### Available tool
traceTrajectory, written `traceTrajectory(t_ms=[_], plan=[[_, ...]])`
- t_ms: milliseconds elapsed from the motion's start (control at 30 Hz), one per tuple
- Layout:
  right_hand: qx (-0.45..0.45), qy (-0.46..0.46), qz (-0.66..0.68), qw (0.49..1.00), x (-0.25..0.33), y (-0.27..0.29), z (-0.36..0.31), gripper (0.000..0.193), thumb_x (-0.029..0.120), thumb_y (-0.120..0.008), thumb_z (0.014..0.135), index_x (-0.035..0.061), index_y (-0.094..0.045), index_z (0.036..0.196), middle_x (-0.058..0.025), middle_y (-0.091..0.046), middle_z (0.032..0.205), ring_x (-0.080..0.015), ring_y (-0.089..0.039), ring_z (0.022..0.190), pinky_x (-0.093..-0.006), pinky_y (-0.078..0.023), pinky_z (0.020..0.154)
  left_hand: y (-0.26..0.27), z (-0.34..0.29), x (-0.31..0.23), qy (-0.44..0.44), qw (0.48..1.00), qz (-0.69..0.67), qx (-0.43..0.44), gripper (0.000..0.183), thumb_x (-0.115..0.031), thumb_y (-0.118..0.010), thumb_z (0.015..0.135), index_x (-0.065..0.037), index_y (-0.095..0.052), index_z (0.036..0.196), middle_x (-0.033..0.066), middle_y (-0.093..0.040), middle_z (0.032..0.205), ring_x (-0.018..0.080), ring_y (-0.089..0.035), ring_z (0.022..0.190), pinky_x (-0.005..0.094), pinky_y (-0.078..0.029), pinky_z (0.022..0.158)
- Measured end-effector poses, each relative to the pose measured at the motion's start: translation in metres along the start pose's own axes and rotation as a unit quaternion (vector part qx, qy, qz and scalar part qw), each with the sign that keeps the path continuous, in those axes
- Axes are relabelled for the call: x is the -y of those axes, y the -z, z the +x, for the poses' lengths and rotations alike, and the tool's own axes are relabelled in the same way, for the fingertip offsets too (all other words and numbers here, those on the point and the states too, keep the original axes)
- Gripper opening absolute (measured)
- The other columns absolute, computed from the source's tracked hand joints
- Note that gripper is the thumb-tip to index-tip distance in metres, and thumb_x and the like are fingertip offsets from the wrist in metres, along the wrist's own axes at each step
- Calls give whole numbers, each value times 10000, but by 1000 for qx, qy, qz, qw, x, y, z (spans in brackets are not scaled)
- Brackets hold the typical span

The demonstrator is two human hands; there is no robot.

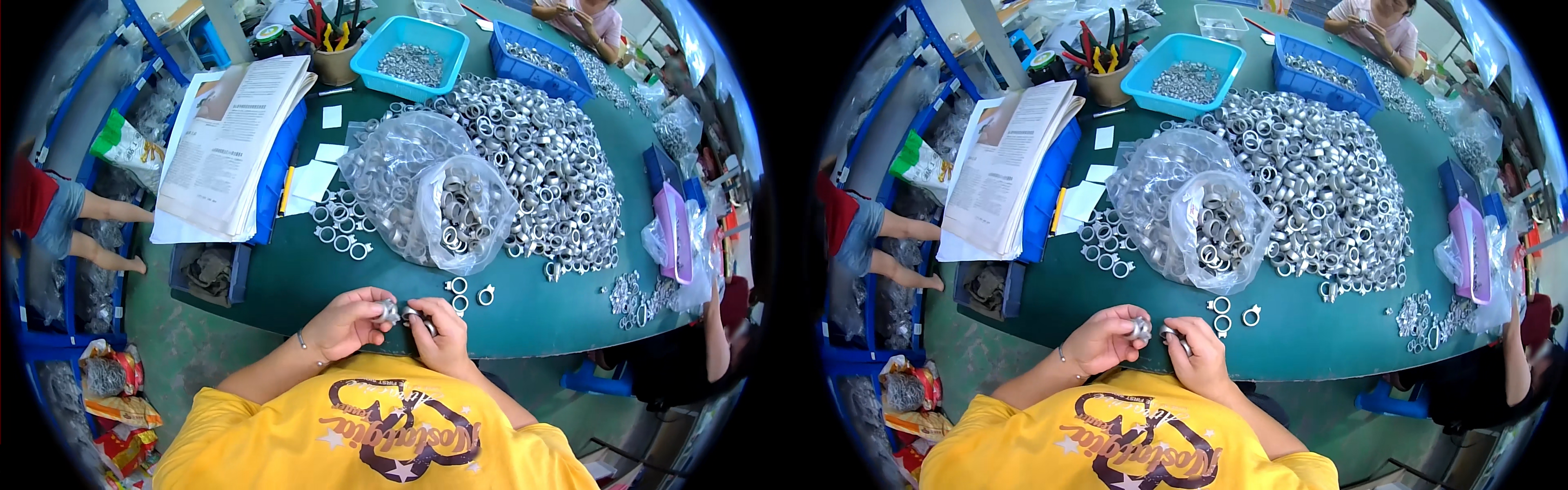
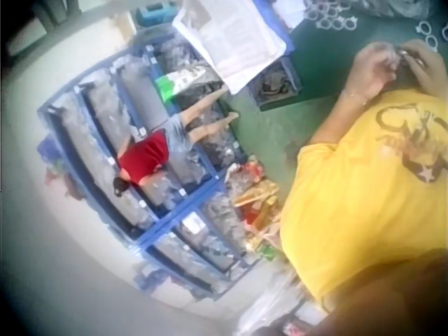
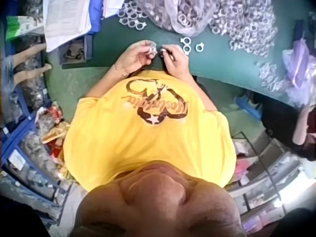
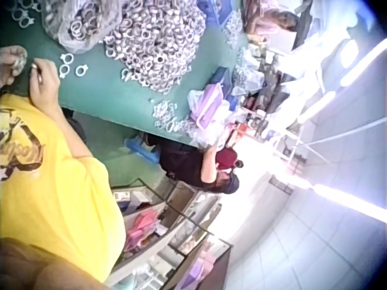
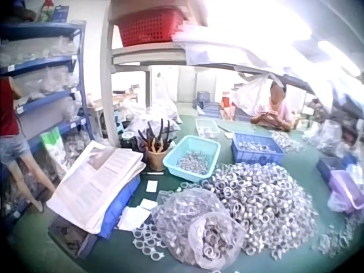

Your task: The person picks up metal rings from a pile, rotates them by hand, and puts them into a clear plastic bag. The person then pulls out a small paper slip from the bag and puts it back before continuing to pick up and place more metal rings into the bag.

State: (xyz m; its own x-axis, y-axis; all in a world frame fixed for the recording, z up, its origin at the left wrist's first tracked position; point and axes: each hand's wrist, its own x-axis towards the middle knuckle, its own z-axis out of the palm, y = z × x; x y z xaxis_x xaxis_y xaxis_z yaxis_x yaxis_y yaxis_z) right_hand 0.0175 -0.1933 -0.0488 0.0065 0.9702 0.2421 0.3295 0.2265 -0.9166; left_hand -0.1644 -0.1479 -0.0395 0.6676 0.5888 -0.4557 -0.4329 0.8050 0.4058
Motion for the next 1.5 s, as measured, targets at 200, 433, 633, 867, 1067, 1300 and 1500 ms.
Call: traceTrajectory(t_ms=[200,433,633,867,1067,1300,1500], plan=[[-36,-221,163,961,1,3,18,154,-6,-593,804,-5,-611,956,-14,-572,857,-56,-510,707,-179,-426,641,-5,0,-2,-30,999,-17,-35,136,-171,-491,864,-45,-541,848,64,-539,847,150,-527,730,232,-421,517],[58,13,94,994,30,-4,31,226,-74,-623,739,7,-600,950,-86,-608,871,-172,-601,760,-248,-474,651,-2,-3,-1,-29,999,30,34,210,-226,-526,889,-34,-571,961,37,-566,838,85,-528,694,182,-401,500],[87,58,25,994,34,-6,30,270,-79,-629,724,6,-573,974,-109,-599,868,-218,-605,754,-277,-481,646,-4,-7,-3,-69,995,77,-8,266,-159,-535,882,-4,-545,1098,38,-579,883,93,-546,761,197,-441,600],[49,53,40,997,27,-5,28,309,-69,-656,704,16,-541,978,-111,-553,918,-204,-569,778,-266,-461,650,-5,-4,-1,-70,997,44,-6,279,-81,-557,859,17,-522,1117,60,-583,911,98,-551,746,208,-453,617],[-21,-23,80,996,29,-9,25,321,-47,-670,703,13,-550,995,-117,-526,984,-180,-556,782,-243,-448,659,-14,-5,-1,-107,989,100,-33,246,-50,-548,850,30,-543,1083,40,-590,885,71,-532,703,189,-452,622],[27,-8,45,999,25,-4,25,269,-22,-676,714,-2,-588,968,-87,-557,866,-156,-551,754,-233,-445,648,-16,-5,2,-173,959,212,-77,214,-30,-543,835,27,-581,1038,44,-607,858,66,-528,662,182,-452,613],[32,13,42,999,24,-1,23,196,-29,-666,722,-2,-604,906,-78,-562,829,-136,-543,698,-222,-438,606,-18,-5,2,-166,961,204,-85,233,-10,-531,829,23,-586,1053,40,-606,848,65,-524,650,176,-448,598]])
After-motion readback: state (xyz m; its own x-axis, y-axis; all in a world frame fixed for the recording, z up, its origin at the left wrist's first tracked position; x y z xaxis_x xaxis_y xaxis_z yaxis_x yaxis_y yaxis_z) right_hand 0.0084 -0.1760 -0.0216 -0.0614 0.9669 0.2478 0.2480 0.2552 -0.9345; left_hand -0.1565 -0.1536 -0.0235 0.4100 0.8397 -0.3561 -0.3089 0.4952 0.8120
